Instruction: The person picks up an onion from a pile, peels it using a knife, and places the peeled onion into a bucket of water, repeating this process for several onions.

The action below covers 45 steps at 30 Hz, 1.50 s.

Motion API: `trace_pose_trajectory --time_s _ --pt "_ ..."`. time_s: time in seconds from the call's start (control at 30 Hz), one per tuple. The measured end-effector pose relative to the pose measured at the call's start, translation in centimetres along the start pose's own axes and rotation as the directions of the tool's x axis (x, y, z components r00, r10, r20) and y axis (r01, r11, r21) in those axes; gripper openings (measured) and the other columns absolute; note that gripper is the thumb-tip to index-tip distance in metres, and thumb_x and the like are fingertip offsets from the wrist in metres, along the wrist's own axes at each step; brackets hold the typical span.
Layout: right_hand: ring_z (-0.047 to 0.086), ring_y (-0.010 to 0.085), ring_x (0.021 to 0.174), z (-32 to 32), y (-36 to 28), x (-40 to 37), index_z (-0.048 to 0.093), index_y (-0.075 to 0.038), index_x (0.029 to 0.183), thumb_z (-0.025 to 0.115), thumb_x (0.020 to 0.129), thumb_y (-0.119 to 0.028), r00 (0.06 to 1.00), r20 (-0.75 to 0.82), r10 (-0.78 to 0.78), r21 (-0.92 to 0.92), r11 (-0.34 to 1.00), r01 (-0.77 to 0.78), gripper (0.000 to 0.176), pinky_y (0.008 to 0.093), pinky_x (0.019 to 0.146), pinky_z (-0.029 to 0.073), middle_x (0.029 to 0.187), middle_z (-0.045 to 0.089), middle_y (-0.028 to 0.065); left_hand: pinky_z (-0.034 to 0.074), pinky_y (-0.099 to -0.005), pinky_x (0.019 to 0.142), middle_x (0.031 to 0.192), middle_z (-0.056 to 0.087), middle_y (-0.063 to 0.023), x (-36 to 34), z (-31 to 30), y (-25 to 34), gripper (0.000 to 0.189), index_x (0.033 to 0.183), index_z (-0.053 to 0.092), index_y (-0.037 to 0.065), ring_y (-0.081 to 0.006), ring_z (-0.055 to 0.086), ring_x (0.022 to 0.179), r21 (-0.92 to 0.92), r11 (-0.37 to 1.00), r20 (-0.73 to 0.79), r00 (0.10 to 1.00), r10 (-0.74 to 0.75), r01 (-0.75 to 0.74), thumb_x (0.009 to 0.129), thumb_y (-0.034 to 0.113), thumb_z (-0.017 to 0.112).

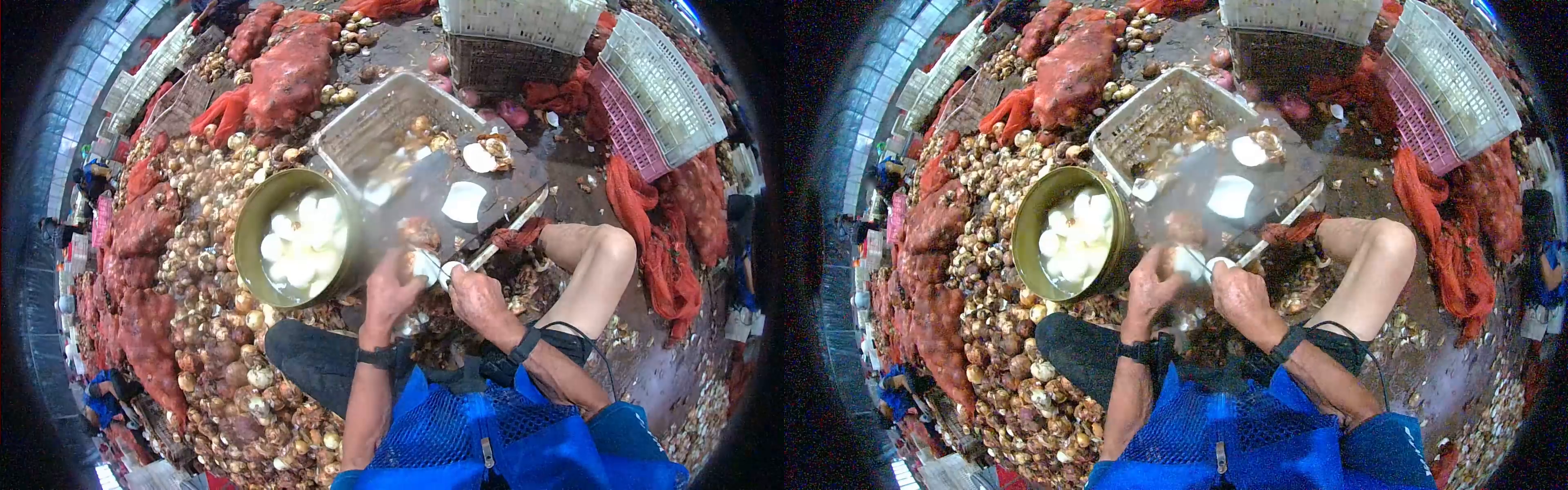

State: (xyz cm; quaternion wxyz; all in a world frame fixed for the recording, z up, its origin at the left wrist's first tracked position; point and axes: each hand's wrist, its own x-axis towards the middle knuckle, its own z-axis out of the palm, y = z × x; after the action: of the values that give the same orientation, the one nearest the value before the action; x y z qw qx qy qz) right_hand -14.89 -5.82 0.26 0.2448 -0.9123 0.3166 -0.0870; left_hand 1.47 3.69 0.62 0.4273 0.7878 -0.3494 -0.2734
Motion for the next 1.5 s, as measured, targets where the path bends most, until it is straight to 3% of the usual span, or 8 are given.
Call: trace_pose_trajectory --time_s 0.2,0.27,0.4,0.87,1.13,1.27,1.33,1.5 --pt "0.066 0.0413 0.072 -0.6 -0.2 1.4 0.056 0.002 0.084 0.057 0.085 -0.016 0.97 0.189 0.151 0.06 0.985 -0.165 0.019 0.0518 0.066 0.052 0.073 0.063 0.0251 0.052 -0.0379 0.089 0.11 0.066 -0.0202 -0.2 0.1 0.0 0.06 0.12 0.058 -0.001 -0.0313 0.065 0.101 0.114 0.985 -0.034 0.991 0.133 -0.128 0.067 0.02 0.077" --pt "0.065 0.043 0.077 -0.7 0.6 1.7 0.058 0.005 0.084 0.06 0.085 -0.021 0.943 0.329 0.054 0.407 0.893 -0.193 0.026 0.0517 0.07 0.05 0.078 0.063 0.0278 0.052 -0.0378 0.09 0.111 0.065 -0.0215 -0.1 0.2 0.4 0.067 0.124 0.055 -0.001 -0.0314 0.065 0.103 0.18 0.98 -0.033 0.995 0.096 -0.089 0.065 0.021 0.078" --pt "0.063 0.0423 0.076 -1.7 0.2 1.7 0.06 0.006 0.089 0.061 0.086 -0.024 0.929 0.36 0.083 0.368 0.903 -0.223 0.03 0.0484 0.071 0.049 0.078 0.062 0.0281 0.052 -0.0377 0.088 0.112 0.065 -0.02 -0.3 -0.3 1.7 0.067 0.124 0.054 0.0 -0.0284 0.065 0.102 0.0 0.998 -0.002 0.998 -0.069 0.069 0.064 0.018 0.079" --pt "0.064 0.0457 0.082 1.1 3.7 0.4 0.062 0.008 0.088 0.061 0.087 -0.029 0.918 0.243 0.313 0.222 0.903 -0.367 0.037 0.0491 0.073 0.051 0.085 0.065 0.0296 0.05 -0.0321 0.085 0.106 0.064 -0.0111 -1.3 1.6 -0.5 0.06 0.115 0.056 0.001 -0.0181 0.059 0.098 -0.289 0.954 -0.23 0.973 0.015 -0.083 0.065 0.018 0.085" --pt "0.063 0.0455 0.082 0.0 3.8 -0.2 0.061 0.008 0.087 0.06 0.086 -0.025 0.907 0.151 0.393 0.389 0.82 -0.42 0.033 0.0483 0.075 0.051 0.081 0.063 0.0298 0.049 -0.03 0.082 0.103 0.062 -0.0062 -0.7 3.5 -1.0 0.057 0.116 0.056 0.003 -0.0144 0.057 0.094 -0.366 0.919 -0.275 0.96 0.045 -0.148 0.068 0.012 0.084" --pt "0.062 0.0472 0.076 -0.4 2.3 -1.3 0.057 0.009 0.089 0.062 0.087 -0.021 0.963 0.063 0.261 0.374 0.889 -0.266 0.03 0.0505 0.069 0.05 0.075 0.061 0.0301 0.05 -0.0341 0.085 0.108 0.064 -0.0108 -1.1 2.0 -0.1 0.058 0.122 0.055 0.002 -0.0195 0.06 0.097 -0.198 0.968 -0.16 0.979 0.123 -0.154 0.07 0.011 0.079" --pt "0.062 0.0472 0.073 -0.5 1.8 -1.8 0.055 0.008 0.088 0.062 0.086 -0.019 0.978 -0.026 0.208 0.365 0.913 -0.184 0.028 0.0512 0.067 0.05 0.073 0.061 0.0289 0.05 -0.0371 0.088 0.11 0.065 -0.015 -1.2 1.2 -0.3 0.057 0.122 0.056 0.002 -0.0279 0.063 0.098 0.293 0.911 -0.095 0.94 0.328 -0.289 0.07 0.013 0.076" --pt "0.063 0.0461 0.072 -0.2 1.0 -1.7 0.054 0.006 0.089 0.061 0.087 -0.019 0.965 -0.046 0.26 0.426 0.878 -0.216 0.026 0.0505 0.064 0.05 0.073 0.061 0.0281 0.05 -0.0442 0.077 0.099 0.064 -0.0179 -0.8 0.8 1.3 0.047 0.111 0.061 0.005 -0.0373 0.061 0.089 0.384 0.861 -0.009 0.931 0.366 -0.335 0.067 0.017 0.076"
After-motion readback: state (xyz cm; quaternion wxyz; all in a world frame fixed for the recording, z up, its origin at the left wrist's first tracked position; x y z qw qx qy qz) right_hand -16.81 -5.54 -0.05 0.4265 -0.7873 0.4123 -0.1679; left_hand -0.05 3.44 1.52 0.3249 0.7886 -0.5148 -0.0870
